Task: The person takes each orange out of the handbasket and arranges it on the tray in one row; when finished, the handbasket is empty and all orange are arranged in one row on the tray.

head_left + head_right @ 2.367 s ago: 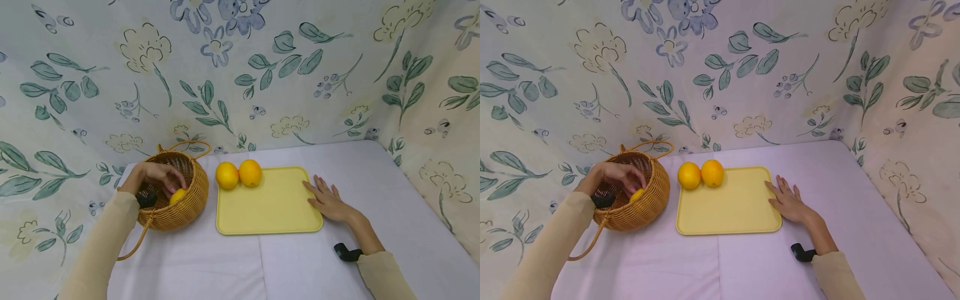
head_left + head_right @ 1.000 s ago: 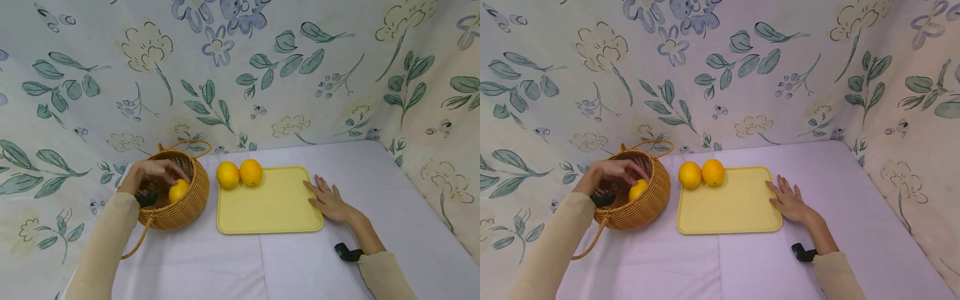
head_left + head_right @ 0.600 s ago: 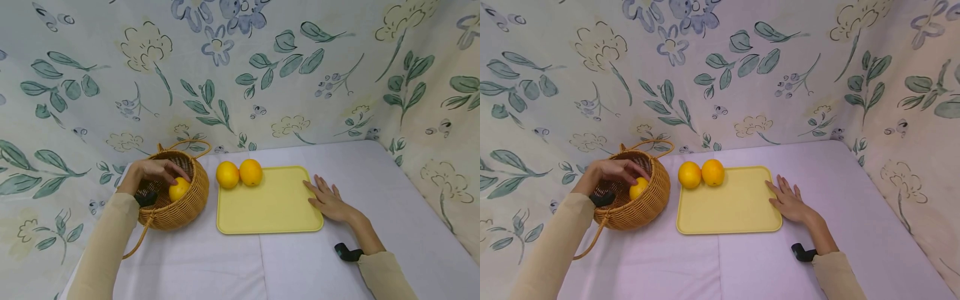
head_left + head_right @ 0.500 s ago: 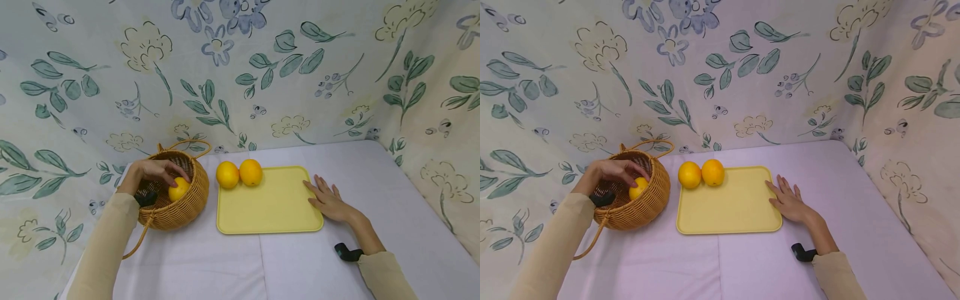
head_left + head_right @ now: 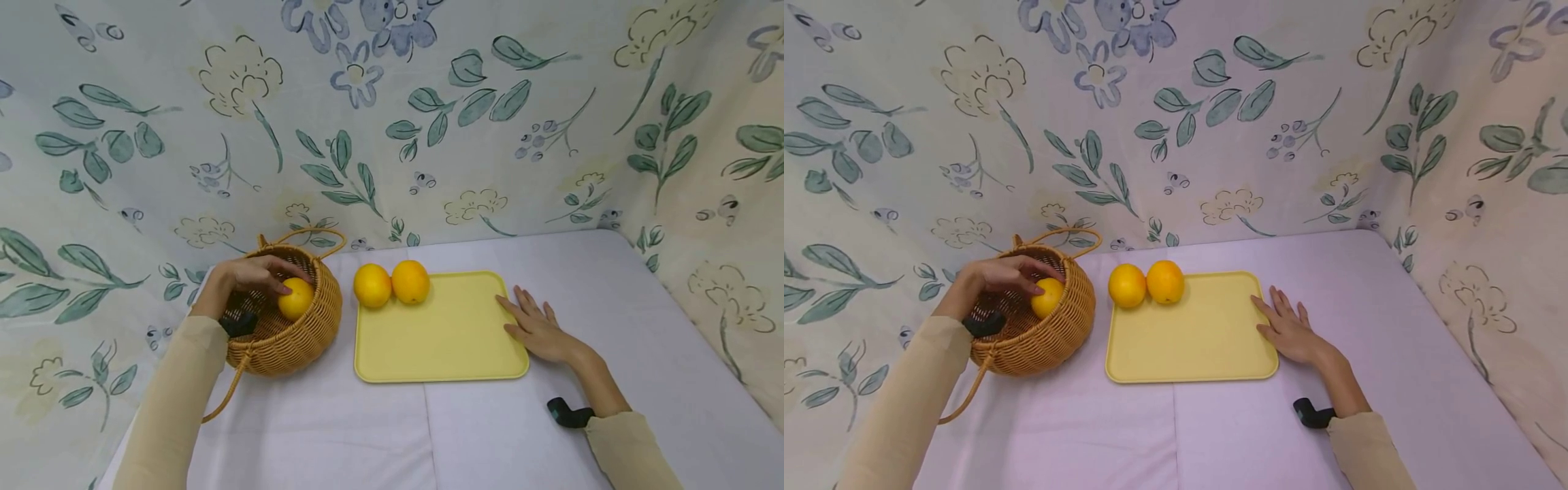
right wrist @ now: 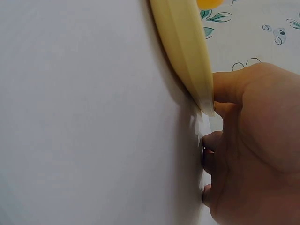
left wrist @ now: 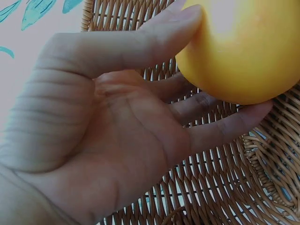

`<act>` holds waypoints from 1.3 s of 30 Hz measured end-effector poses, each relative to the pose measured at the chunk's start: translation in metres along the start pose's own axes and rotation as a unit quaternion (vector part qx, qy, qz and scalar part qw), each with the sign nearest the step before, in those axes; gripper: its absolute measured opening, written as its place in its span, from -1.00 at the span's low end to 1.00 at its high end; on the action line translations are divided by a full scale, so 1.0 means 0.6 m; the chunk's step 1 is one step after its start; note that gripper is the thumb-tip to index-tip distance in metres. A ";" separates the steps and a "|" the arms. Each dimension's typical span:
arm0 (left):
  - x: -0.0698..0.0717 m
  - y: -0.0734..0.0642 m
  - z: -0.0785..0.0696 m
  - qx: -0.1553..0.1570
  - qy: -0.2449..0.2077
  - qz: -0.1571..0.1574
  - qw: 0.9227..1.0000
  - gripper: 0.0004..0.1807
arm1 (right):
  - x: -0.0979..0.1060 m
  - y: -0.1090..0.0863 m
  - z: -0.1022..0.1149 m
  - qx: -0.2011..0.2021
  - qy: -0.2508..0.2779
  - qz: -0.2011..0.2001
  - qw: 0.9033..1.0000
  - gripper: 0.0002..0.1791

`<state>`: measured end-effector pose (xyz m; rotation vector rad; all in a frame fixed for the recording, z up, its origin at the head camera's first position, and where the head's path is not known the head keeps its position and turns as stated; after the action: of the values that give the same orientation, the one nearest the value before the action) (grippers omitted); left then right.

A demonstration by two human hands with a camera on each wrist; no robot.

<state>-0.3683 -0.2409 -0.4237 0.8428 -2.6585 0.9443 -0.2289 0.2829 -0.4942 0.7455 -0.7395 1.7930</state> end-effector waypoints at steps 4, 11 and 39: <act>0.000 0.000 0.002 0.007 -0.001 -0.002 1.000 -0.41 | -0.001 0.000 -0.001 0.000 -0.001 -0.001 1.000 -0.30; -0.003 -0.002 -0.001 0.018 0.011 0.000 1.000 -0.40 | -0.001 -0.001 -0.002 0.000 -0.001 -0.002 1.000 -0.30; 0.008 -0.017 -0.014 0.034 0.044 -0.042 0.998 -0.36 | -0.006 0.001 -0.019 0.028 0.010 -0.020 0.999 -0.28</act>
<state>-0.3664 -0.2442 -0.4102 0.8987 -2.5082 1.0328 -0.2299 0.2895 -0.5043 0.7722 -0.6586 1.7899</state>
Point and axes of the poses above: each hand's wrist, its own y-axis towards the middle knuckle, its own x-axis out of the back of the hand, z = x × y, the point moved 5 cm from there along y, towards the middle knuckle, and after that the axes turned 1 degree about -z, right-handed, at the moved point
